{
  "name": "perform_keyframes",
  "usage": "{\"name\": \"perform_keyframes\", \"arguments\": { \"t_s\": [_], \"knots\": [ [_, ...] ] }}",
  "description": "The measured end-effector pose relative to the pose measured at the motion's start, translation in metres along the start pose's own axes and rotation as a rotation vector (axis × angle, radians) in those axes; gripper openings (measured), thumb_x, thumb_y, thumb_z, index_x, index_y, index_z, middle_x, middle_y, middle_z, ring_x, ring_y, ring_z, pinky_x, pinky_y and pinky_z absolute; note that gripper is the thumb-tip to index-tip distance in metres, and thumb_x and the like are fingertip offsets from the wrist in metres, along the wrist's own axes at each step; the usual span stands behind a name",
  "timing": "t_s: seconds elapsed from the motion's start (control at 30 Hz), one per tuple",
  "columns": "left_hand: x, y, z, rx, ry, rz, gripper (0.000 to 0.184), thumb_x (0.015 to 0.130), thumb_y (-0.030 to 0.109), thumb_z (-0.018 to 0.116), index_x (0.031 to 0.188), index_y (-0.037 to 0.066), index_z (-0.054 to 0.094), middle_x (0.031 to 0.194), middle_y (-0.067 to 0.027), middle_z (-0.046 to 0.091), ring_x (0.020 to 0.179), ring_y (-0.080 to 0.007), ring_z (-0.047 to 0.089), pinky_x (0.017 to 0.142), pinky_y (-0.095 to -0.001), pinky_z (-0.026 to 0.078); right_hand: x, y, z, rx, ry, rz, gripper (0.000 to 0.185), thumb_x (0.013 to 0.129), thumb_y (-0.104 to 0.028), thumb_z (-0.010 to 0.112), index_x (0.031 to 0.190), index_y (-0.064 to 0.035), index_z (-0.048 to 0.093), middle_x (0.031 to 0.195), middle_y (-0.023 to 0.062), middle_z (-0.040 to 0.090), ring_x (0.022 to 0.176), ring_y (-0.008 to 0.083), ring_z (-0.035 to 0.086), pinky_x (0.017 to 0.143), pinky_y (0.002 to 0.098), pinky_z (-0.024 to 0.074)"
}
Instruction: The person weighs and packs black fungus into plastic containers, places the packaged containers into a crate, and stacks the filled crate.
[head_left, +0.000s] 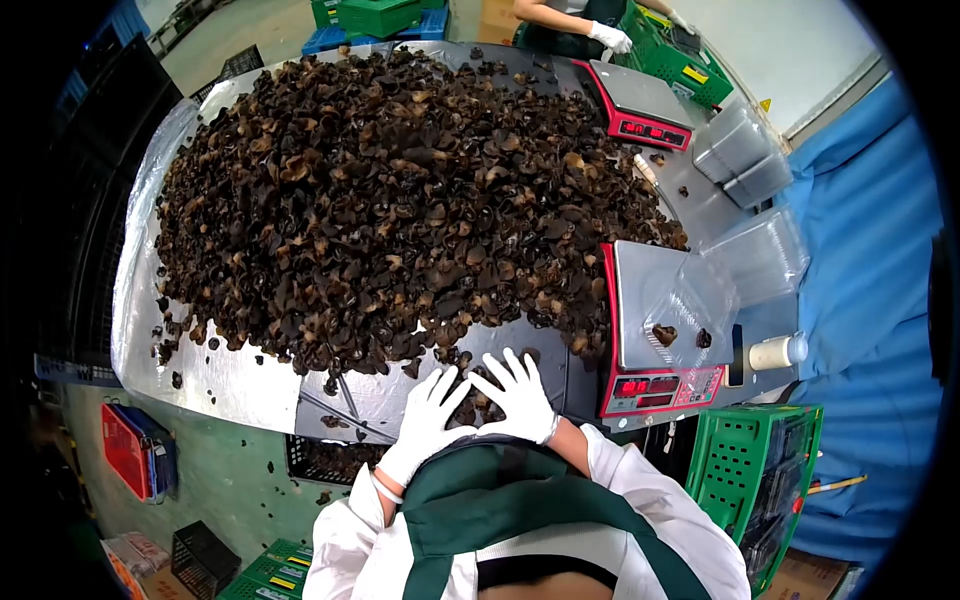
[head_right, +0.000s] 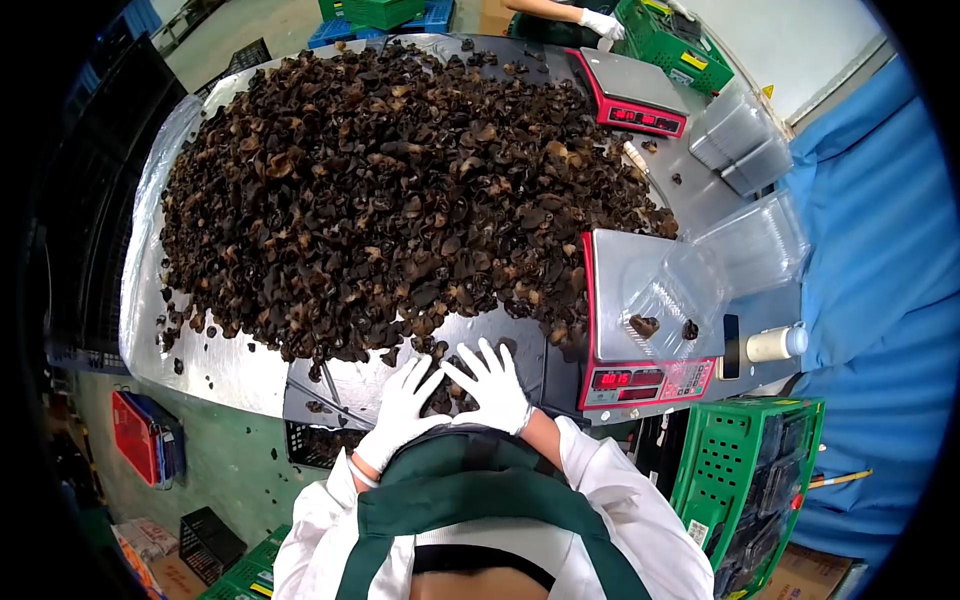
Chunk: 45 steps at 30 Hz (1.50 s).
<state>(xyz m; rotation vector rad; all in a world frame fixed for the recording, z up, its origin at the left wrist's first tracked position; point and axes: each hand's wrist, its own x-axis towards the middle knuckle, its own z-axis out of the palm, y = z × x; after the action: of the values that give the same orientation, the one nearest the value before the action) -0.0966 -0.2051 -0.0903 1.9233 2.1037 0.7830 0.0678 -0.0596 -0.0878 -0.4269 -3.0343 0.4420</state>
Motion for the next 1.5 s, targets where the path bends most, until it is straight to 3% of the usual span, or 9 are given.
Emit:
{"name": "perform_keyframes", "arguments": {
  "t_s": [0.17, 0.4, 0.53, 0.63, 0.83, 1.0, 1.13, 1.23, 1.5],
  "knots": [
    [-0.016, -0.012, 0.019, -0.009, 0.062, 0.015, 0.052, 0.077, 0.030, 0.072, 0.122, 0.010, 0.057, 0.125, -0.0118, 0.054, 0.110, -0.0329, 0.052, 0.088, -0.0412, 0.044, -0.008, 0.025, 0.018, -0.005, 0.208, -0.068, 0.049, 0.078, -0.032, 0.063, 0.124, -0.0178, 0.056, 0.126, 0.0090, 0.053, 0.115, 0.0270, 0.049, 0.098, 0.0469, 0.0339],
    [-0.003, -0.017, 0.022, -0.232, 0.211, -0.143, 0.044, 0.076, 0.012, 0.069, 0.117, 0.005, 0.058, 0.117, -0.0151, 0.057, 0.105, -0.0322, 0.055, 0.089, -0.0390, 0.047, 0.015, 0.043, 0.014, 0.064, 0.374, 0.042, 0.036, 0.077, -0.016, 0.063, 0.113, -0.0159, 0.064, 0.102, 0.0021, 0.061, 0.088, 0.0211, 0.058, 0.075, 0.0338, 0.0464],
    [0.013, -0.003, -0.005, -0.765, 0.296, -0.520, 0.038, 0.085, 0.013, 0.063, 0.121, 0.005, 0.053, 0.111, -0.0058, 0.059, 0.098, -0.0195, 0.058, 0.080, -0.0285, 0.047, 0.030, 0.055, 0.009, 0.798, 0.617, 0.425, 0.023, 0.083, -0.008, 0.064, 0.106, -0.0081, 0.065, 0.094, 0.0063, 0.065, 0.083, 0.0169, 0.063, 0.074, 0.0301, 0.0503],
    [0.021, -0.009, 0.002, -1.735, 0.328, -0.693, 0.036, 0.092, 0.029, 0.056, 0.123, 0.011, 0.054, 0.114, -0.0028, 0.062, 0.095, -0.0148, 0.060, 0.065, -0.0236, 0.046, 0.026, 0.053, -0.007, 1.803, 0.563, 0.645, 0.025, 0.093, -0.013, 0.055, 0.115, -0.0043, 0.060, 0.098, 0.0081, 0.066, 0.081, 0.0162, 0.063, 0.070, 0.0266, 0.0508],
    [0.059, 0.016, 0.006, -2.557, 0.094, -0.725, 0.053, 0.094, 0.046, 0.044, 0.131, 0.008, 0.049, 0.136, -0.0139, 0.049, 0.119, -0.0367, 0.050, 0.084, -0.0445, 0.050, 0.007, 0.050, -0.036, 2.496, 0.537, 0.590, 0.043, 0.097, -0.036, 0.045, 0.128, -0.0062, 0.050, 0.107, 0.0137, 0.064, 0.083, 0.0240, 0.064, 0.058, 0.0328, 0.0541],
    [0.114, 0.062, 0.016, -2.721, -0.056, -0.620, 0.062, 0.092, 0.052, 0.042, 0.140, 0.013, 0.039, 0.145, -0.0106, 0.039, 0.132, -0.0364, 0.038, 0.098, -0.0533, 0.041, -0.028, 0.071, -0.095, 2.340, 0.690, 0.388, 0.046, 0.097, -0.036, 0.044, 0.131, -0.0039, 0.045, 0.110, 0.0174, 0.061, 0.087, 0.0273, 0.064, 0.059, 0.0351, 0.0562],
    [0.170, 0.113, 0.023, -2.623, -0.174, -0.522, 0.058, 0.094, 0.049, 0.042, 0.138, 0.012, 0.041, 0.146, -0.0107, 0.039, 0.135, -0.0348, 0.034, 0.103, -0.0531, 0.035, -0.085, 0.120, -0.145, 2.104, 0.926, 0.396, 0.043, 0.098, -0.031, 0.042, 0.130, -0.0037, 0.047, 0.113, 0.0162, 0.062, 0.091, 0.0266, 0.063, 0.081, 0.0394, 0.0516],
    [0.213, 0.154, 0.034, -2.486, -0.154, -0.548, 0.056, 0.096, 0.048, 0.041, 0.136, 0.009, 0.044, 0.141, -0.0115, 0.044, 0.128, -0.0323, 0.043, 0.104, -0.0506, 0.036, -0.116, 0.150, -0.169, 1.589, 1.142, 0.517, 0.039, 0.098, -0.027, 0.041, 0.127, -0.0024, 0.050, 0.107, 0.0141, 0.062, 0.095, 0.0253, 0.061, 0.087, 0.0380, 0.0485],
    [0.261, 0.222, 0.079, -1.875, -0.127, -0.501, 0.036, 0.094, 0.032, 0.058, 0.114, 0.002, 0.057, 0.104, -0.0073, 0.063, 0.097, -0.0181, 0.058, 0.090, -0.0326, 0.044, -0.152, 0.182, -0.175, 1.596, 1.149, 0.495, 0.030, 0.100, -0.023, 0.039, 0.117, -0.0052, 0.057, 0.109, 0.0027, 0.058, 0.097, 0.0125, 0.056, 0.086, 0.0284, 0.0454]
  ]
}}
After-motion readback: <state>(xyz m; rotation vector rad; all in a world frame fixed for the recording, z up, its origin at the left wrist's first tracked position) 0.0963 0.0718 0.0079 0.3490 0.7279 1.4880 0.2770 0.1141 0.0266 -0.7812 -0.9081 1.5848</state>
